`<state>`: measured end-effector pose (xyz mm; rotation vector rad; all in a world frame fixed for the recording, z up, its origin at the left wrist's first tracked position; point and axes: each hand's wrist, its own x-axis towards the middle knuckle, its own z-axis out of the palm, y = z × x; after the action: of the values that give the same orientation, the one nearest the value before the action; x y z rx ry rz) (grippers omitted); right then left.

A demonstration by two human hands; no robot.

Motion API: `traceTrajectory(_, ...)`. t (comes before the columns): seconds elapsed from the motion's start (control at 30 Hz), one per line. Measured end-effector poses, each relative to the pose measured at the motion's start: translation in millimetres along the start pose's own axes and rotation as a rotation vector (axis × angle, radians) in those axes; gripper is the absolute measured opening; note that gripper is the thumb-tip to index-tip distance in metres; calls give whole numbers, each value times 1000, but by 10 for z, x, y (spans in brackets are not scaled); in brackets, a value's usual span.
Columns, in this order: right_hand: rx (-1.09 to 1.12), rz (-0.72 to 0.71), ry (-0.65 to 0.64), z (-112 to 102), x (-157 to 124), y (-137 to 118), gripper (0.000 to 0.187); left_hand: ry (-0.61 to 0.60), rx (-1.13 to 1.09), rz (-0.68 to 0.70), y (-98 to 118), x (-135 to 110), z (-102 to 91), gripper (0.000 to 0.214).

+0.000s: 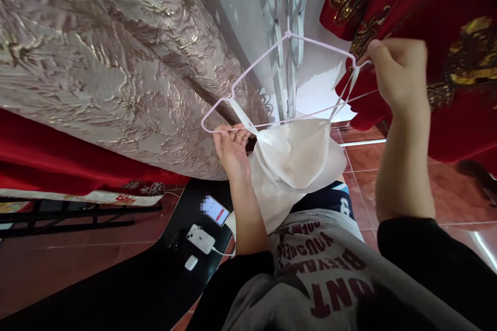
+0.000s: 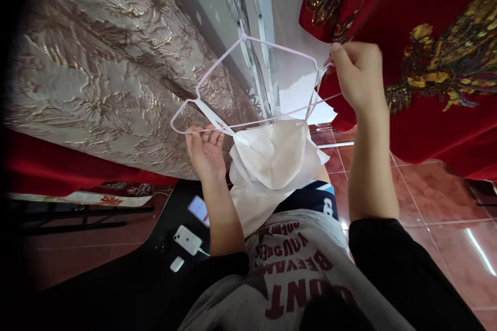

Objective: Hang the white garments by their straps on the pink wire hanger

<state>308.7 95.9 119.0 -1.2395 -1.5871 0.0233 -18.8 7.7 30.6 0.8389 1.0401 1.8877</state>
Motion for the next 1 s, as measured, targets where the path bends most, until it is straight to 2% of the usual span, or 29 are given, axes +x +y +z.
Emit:
traceTrajectory(0.1, 32, -191, 392, 89, -381, -446, 46, -21, 35, 24, -47, -18, 15, 48)
traceTrajectory(0.13, 87, -203, 396, 138, -483, -576, 43, -25, 43, 35, -65, -28, 28, 47)
traceTrajectory(0.17, 130, -218, 250, 201, -570, -671, 40, -27, 51, 42, -83, -41, 42, 47)
traceTrajectory(0.2, 168, -245, 50, 279, -644, -726, 36, -26, 56, 46, -99, -55, 59, 47)
traceTrajectory(0.27, 142, -230, -272, 459, -769, -727, 30, -21, 54, 40, -125, -86, 92, 48)
traceTrajectory(0.3, 101, -218, -384, 550, -829, -693, 27, -21, 46, 26, -135, -102, 106, 49)
traceTrajectory(0.33, 49, -194, -441, 631, -891, -655, 25, -27, 36, 0, -141, -118, 117, 49)
traceTrajectory(0.4, -6, -152, -413, 750, -1018, -603, 25, -62, 22, -81, -135, -155, 121, 50)
traceTrajectory(0.5, 14, -133, -295, 799, -1170, -630, 27, -143, 70, -168, -27, -218, 59, 42)
traceTrajectory(0.67, 90, -122, -295, 719, -1204, -689, 27, -286, 351, -155, 483, -293, -155, 34)
traceTrajectory(0.77, 111, -123, -324, 678, -1176, -667, 26, -375, 260, -131, 759, -244, -165, 42)
traceTrajectory(0.87, 104, -138, -314, 626, -1159, -626, 25, -277, -26, -38, 819, -106, -83, 56)
traceTrajectory(1.0, 77, -143, -273, 542, -1164, -551, 24, -47, -264, 79, 628, 55, -87, 49)
